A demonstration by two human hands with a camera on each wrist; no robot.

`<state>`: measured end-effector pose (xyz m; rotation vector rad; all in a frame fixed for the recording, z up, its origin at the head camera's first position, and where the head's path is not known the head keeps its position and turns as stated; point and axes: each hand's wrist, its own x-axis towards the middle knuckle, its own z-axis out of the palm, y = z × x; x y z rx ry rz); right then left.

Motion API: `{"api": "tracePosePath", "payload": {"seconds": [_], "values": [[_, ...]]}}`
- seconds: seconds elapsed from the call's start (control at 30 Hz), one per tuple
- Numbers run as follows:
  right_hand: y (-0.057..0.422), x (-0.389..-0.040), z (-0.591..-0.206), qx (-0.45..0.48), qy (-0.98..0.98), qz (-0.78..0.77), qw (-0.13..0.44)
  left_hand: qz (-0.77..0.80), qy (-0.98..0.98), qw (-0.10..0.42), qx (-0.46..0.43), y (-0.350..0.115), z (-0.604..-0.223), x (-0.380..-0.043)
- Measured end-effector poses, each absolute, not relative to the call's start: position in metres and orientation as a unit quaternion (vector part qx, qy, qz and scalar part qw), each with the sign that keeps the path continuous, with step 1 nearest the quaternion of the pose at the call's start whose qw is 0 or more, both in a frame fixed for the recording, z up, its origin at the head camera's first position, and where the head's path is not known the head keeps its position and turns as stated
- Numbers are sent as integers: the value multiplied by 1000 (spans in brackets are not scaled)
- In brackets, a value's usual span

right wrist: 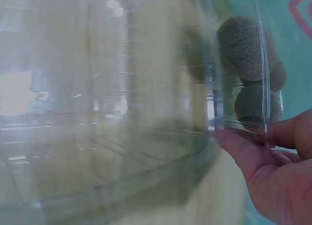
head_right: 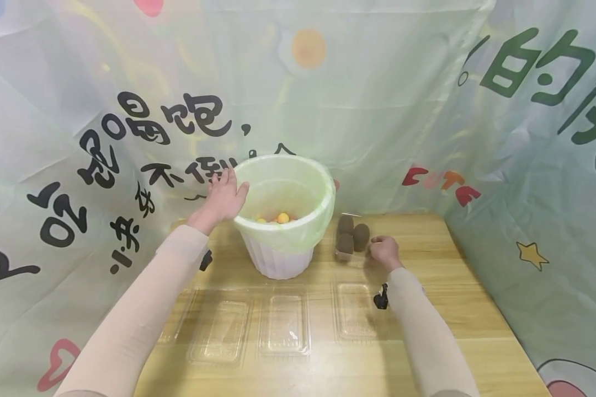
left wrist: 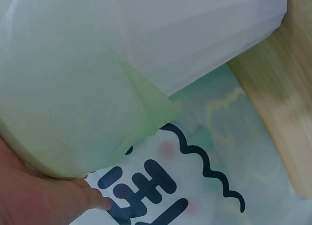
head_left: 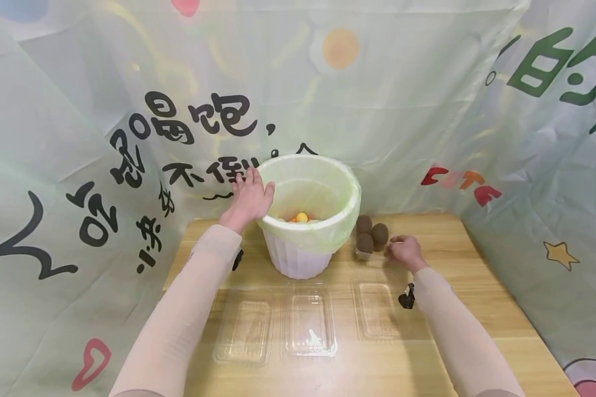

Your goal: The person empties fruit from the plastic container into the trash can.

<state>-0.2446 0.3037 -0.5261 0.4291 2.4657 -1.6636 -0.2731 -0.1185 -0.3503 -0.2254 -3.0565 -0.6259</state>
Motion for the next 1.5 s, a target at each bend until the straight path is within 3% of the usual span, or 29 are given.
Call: {"api": "tracePosePath", "payload": {"seconds": [0.17,0.43,1.0,1.5], "values": [[307,-245,-504,140,813,-562,54,-197,-978,8,-72,-119,-350,-274],[316,-247,-456,119,801,-580,87,-198,-978,9,-71,-118,-349,-272],[312,-243,-367,86,817,-566,62,-197,-978,6,-72,-118,-349,-271],[297,-243,-311,59,838,-543,22,-194,-978,5,-72,-118,-349,-271]]}}
